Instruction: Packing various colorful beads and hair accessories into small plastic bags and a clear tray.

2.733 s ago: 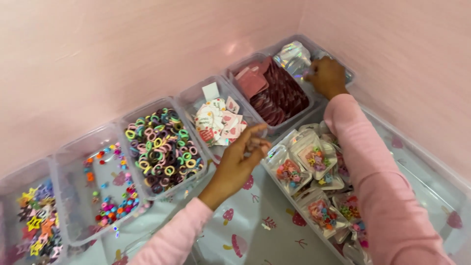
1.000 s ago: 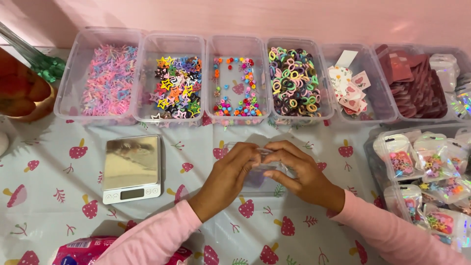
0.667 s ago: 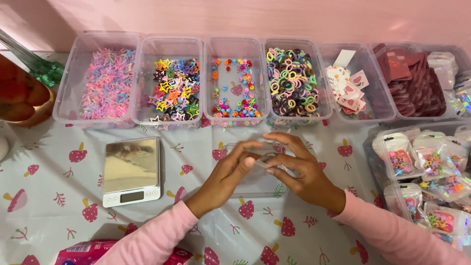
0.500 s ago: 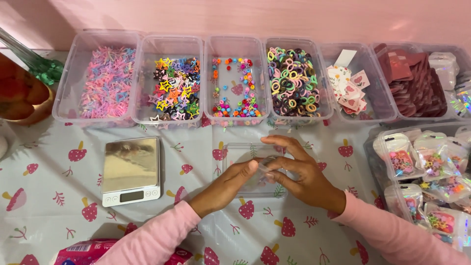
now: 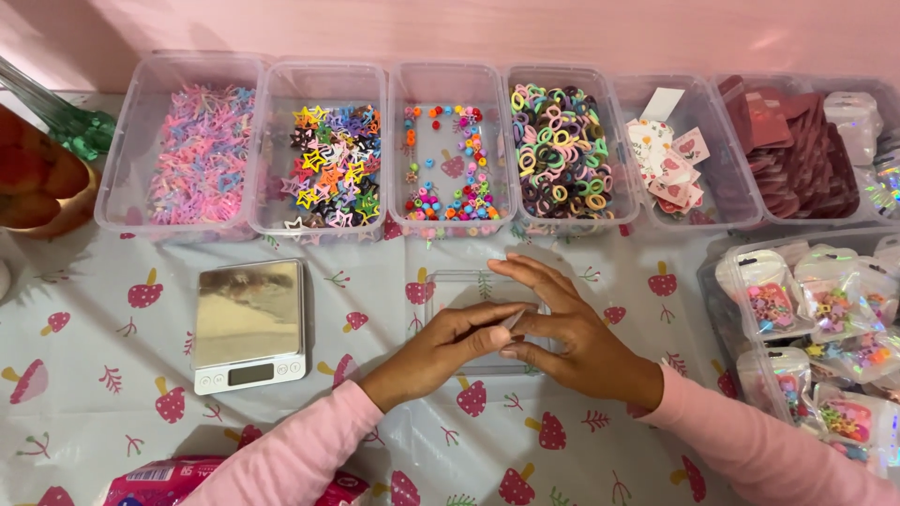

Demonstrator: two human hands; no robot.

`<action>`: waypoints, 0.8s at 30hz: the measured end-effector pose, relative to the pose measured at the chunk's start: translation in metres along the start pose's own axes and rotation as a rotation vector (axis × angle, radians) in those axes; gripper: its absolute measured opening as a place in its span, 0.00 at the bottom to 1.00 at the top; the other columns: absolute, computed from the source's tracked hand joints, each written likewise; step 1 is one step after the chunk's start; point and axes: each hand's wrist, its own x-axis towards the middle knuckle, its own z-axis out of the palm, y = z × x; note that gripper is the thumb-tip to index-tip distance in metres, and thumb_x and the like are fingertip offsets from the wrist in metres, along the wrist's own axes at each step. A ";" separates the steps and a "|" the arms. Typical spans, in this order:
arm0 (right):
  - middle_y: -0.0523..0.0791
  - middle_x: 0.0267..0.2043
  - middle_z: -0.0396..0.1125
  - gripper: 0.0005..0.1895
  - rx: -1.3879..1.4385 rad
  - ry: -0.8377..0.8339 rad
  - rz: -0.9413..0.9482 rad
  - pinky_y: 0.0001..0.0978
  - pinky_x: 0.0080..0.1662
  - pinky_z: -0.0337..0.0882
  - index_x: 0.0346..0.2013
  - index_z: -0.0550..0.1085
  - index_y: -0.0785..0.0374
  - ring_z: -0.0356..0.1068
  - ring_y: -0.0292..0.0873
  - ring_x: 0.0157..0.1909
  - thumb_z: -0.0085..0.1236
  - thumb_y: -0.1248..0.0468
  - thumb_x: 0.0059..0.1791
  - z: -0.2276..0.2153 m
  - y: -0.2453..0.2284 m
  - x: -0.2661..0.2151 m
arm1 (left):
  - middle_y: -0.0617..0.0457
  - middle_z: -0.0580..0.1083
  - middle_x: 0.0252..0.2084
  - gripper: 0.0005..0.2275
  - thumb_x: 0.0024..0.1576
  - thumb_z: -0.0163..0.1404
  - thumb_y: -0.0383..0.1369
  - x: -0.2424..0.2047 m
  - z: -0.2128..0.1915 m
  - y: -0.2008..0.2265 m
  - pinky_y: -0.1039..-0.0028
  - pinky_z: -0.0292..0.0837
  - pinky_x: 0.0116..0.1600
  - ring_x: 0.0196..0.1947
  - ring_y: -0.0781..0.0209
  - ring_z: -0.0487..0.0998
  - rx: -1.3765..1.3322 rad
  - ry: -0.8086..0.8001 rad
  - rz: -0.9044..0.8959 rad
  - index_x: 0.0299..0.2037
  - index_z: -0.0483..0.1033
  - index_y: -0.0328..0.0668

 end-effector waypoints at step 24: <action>0.49 0.66 0.66 0.07 -0.437 0.156 -0.202 0.57 0.65 0.59 0.27 0.76 0.62 0.61 0.62 0.71 0.66 0.63 0.46 0.007 0.002 -0.002 | 0.44 0.79 0.45 0.23 0.62 0.52 0.32 0.003 0.013 0.022 0.69 0.73 0.54 0.45 0.64 0.74 -0.017 0.071 0.116 0.67 0.67 0.32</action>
